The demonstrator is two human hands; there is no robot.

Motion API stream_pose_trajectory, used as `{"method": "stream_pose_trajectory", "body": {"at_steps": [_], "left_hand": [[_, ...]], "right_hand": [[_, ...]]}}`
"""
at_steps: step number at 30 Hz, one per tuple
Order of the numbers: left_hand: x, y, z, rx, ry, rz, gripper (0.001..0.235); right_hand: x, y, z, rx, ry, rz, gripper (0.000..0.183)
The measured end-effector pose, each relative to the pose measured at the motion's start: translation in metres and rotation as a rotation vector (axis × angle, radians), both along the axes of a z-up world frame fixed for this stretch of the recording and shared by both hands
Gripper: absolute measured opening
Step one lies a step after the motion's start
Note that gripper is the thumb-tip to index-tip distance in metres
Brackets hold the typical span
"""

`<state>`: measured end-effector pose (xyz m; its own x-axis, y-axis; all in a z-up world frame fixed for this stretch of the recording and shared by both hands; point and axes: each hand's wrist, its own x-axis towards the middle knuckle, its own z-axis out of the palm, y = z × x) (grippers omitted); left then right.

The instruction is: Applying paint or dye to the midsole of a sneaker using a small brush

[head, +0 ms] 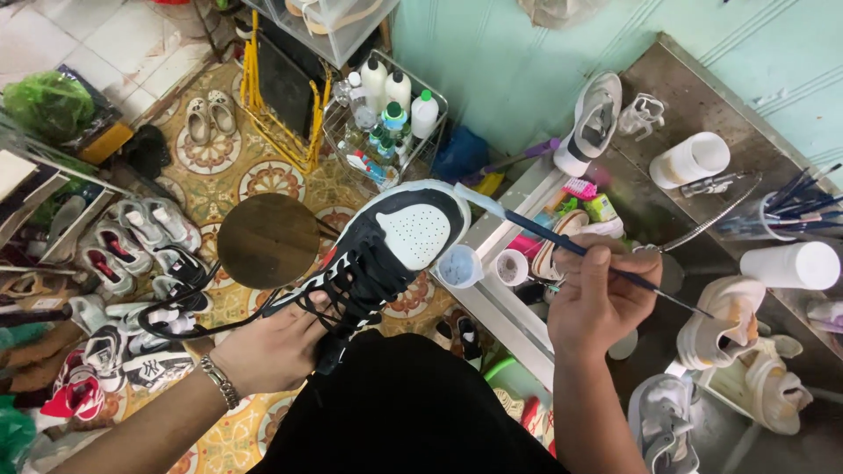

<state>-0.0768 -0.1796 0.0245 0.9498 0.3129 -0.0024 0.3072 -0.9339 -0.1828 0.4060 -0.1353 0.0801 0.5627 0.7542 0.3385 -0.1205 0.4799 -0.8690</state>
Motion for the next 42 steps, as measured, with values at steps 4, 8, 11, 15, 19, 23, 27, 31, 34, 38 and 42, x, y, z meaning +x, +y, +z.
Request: {"method": "stream_pose_trajectory", "body": {"at_steps": [4, 8, 11, 15, 19, 23, 27, 31, 34, 38, 42], "left_hand": [[-0.01, 0.0, -0.023, -0.086, 0.016, -0.012, 0.051], [-0.01, 0.01, -0.017, -0.097, 0.056, -0.042, 0.052], [-0.007, 0.017, -0.01, -0.04, 0.034, -0.062, 0.067], [0.0, 0.03, 0.001, -0.021, -0.064, -0.093, 0.06], [-0.008, 0.048, -0.015, -0.076, -0.067, -0.075, 0.066], [-0.005, 0.1, -0.005, -0.056, 0.046, -0.135, 0.076], [0.043, 0.172, 0.046, 0.029, 0.117, -0.181, 0.031], [0.087, 0.259, 0.013, 0.098, 0.322, -0.164, 0.088], [0.137, 0.318, -0.029, -0.11, 0.376, -0.145, 0.089], [0.244, 0.328, 0.004, -0.228, 0.658, -0.153, 0.049], [0.296, 0.35, -0.071, -0.227, 0.555, -0.248, 0.047]], "right_hand": [[-0.006, -0.009, 0.003, -0.036, 0.02, -0.024, 0.03], [0.006, -0.017, -0.013, 0.018, 0.01, -0.032, 0.028], [0.002, -0.018, -0.009, 0.061, 0.066, -0.083, 0.026], [-0.012, -0.015, -0.004, 0.066, 0.01, -0.101, 0.027], [-0.011, -0.032, -0.022, 0.017, 0.088, -0.189, 0.031], [0.011, -0.073, -0.057, -0.039, 0.248, -0.317, 0.024], [0.035, -0.123, -0.077, -0.187, 0.275, -0.626, 0.022], [0.052, -0.184, -0.091, -0.306, 0.349, -0.851, 0.023], [0.047, -0.226, -0.092, -0.294, 0.377, -0.957, 0.027], [0.021, -0.281, -0.109, -0.335, 0.351, -1.106, 0.029], [-0.03, -0.311, -0.091, -0.534, 0.377, -1.244, 0.032]]}}
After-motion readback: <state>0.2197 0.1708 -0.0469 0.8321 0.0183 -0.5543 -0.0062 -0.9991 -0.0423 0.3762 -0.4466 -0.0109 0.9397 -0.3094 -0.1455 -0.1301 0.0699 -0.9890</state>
